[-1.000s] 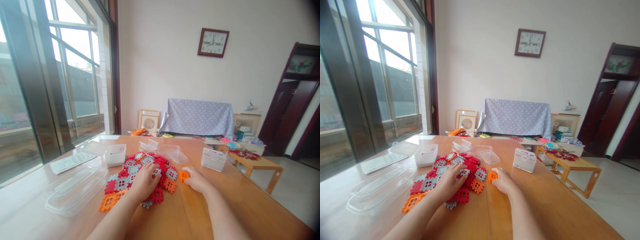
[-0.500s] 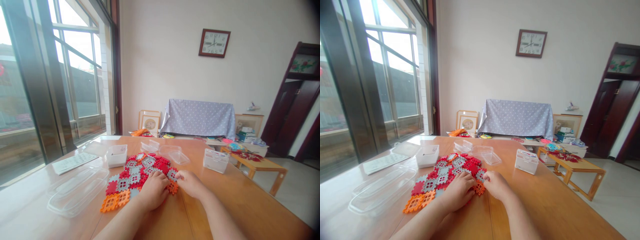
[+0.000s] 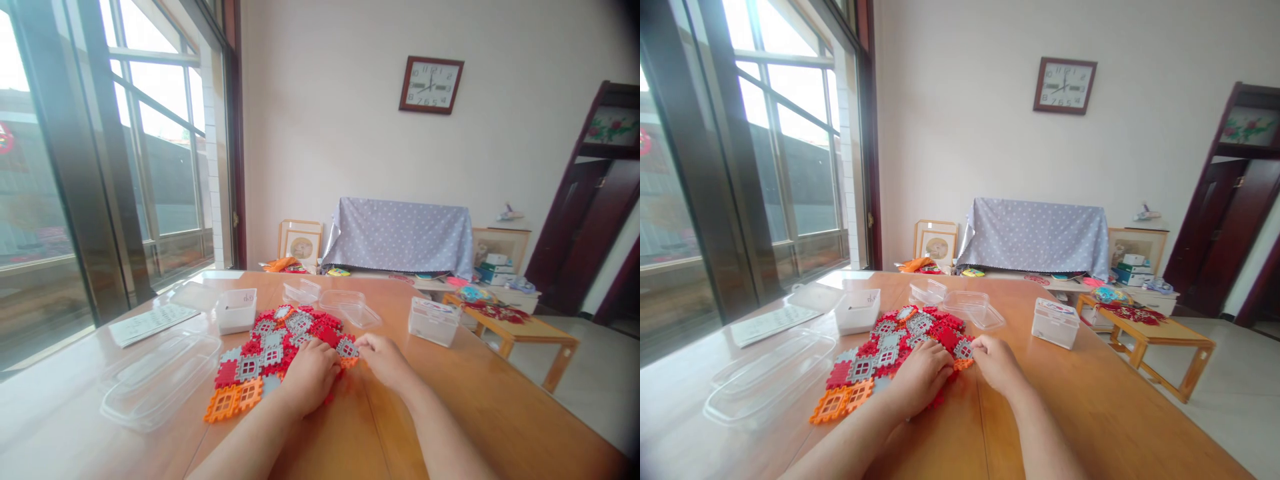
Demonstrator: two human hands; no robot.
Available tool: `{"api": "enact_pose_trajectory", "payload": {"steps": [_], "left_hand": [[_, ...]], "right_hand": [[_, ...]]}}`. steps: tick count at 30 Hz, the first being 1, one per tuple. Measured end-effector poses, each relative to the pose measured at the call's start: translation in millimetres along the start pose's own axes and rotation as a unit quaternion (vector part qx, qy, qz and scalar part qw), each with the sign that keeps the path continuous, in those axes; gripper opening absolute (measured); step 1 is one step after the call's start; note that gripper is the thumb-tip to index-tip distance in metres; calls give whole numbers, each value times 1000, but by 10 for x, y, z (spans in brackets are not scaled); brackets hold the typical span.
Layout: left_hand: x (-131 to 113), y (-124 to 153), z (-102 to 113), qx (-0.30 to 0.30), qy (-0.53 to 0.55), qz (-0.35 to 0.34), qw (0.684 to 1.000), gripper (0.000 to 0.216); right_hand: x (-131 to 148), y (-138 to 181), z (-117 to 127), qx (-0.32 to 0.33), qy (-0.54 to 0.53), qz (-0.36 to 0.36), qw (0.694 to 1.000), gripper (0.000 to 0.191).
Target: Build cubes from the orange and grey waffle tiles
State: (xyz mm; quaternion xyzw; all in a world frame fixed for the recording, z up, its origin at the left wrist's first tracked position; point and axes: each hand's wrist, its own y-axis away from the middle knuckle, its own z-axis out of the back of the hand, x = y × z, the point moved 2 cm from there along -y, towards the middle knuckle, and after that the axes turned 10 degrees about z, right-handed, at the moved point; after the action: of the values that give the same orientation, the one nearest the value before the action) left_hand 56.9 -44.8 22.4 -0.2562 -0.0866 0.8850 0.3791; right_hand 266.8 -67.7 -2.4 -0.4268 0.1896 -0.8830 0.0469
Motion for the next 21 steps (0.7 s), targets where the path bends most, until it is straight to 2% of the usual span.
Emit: {"api": "enact_pose_trajectory", "payload": {"steps": [4, 9, 13, 16, 21], "left_hand": [[14, -16, -2, -38, 145, 60, 987, 19], [122, -53, -62, -49, 324, 132, 936, 19], [207, -85, -63, -53, 403, 158, 900, 21], [204, -97, -49, -26, 453, 166, 875, 27], [153, -96, -30, 1, 491, 164, 856, 33]], "right_hand": [[230, 8, 86, -71, -58, 63, 994, 31], [556, 121, 23, -14, -25, 152, 988, 57], [601, 161, -107, 5, 42, 184, 982, 78], [561, 137, -135, -12, 60, 169, 984, 74], [442, 66, 12, -17, 17, 102, 995, 38]]}}
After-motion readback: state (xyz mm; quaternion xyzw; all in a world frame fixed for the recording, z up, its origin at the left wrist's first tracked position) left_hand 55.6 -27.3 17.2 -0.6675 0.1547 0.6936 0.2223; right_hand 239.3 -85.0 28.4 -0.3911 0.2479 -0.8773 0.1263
